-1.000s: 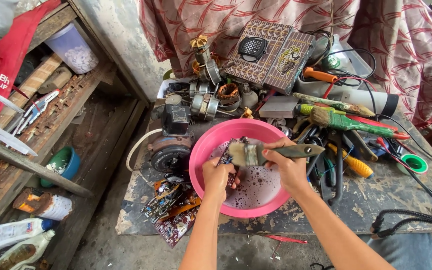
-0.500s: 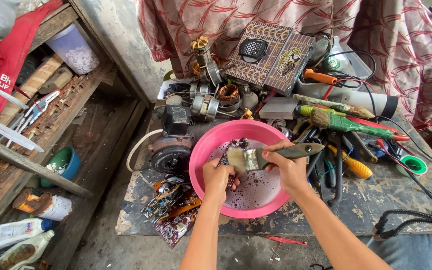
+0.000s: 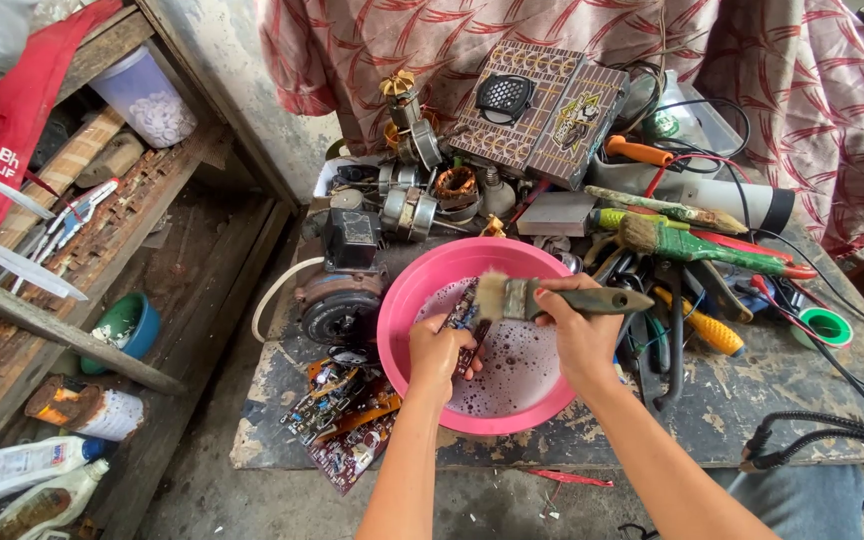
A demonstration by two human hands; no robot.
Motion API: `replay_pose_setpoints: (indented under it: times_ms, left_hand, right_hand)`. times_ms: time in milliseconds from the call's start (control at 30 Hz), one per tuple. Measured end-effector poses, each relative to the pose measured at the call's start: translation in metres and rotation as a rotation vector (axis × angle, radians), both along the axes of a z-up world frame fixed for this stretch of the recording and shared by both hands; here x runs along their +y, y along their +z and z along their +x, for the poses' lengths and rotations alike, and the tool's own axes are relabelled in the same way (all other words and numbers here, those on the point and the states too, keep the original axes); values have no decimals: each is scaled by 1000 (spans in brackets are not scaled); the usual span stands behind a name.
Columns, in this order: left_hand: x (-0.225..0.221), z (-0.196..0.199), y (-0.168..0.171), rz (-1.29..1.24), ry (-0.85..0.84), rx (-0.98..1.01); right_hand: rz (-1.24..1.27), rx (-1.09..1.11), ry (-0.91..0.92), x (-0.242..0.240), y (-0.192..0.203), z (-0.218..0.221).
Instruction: Scrubbing a circuit board with a brush in a bowl of soapy water to clean it.
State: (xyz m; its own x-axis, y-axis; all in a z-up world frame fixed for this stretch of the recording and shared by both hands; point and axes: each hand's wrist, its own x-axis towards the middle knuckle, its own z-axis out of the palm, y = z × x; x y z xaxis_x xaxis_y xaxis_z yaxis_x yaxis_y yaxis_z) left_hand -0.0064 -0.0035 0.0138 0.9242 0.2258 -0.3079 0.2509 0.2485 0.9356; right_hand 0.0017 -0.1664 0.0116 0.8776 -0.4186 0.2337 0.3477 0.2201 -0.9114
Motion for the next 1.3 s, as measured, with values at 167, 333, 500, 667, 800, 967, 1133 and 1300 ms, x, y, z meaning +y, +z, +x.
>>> replay_pose_setpoints:
  times_ms: [167,333,500,667,800,967,1133,1300]
  left_hand:
    - [2,3,-9,51,42,-3]
    - [-13,-12,7,943,-147,9]
    - [-33,-29,28,1242,-554,196]
    - [-25,-18,7,1157,-541,228]
    - [-29,-29,47,1199,-410,185]
    - [-3,19,-37,607,-311,234]
    - [7,14,-5,-43,-80,243]
    - [16,22,-25,-159,14,191]
  right_hand:
    - [37,-15,51,2,-4,0]
    - [134,-47,-28,0,-5,1]
    - [171,-27,-31,-2,-10,5]
    - [169,-34,-31,0,-7,5]
    - [166,-32,-49,-2,-4,5]
    - [171,-28,-46,-2,-3,10]
    - [49,13,-57,4,9,1]
    - [82,10,174,0,-30,15]
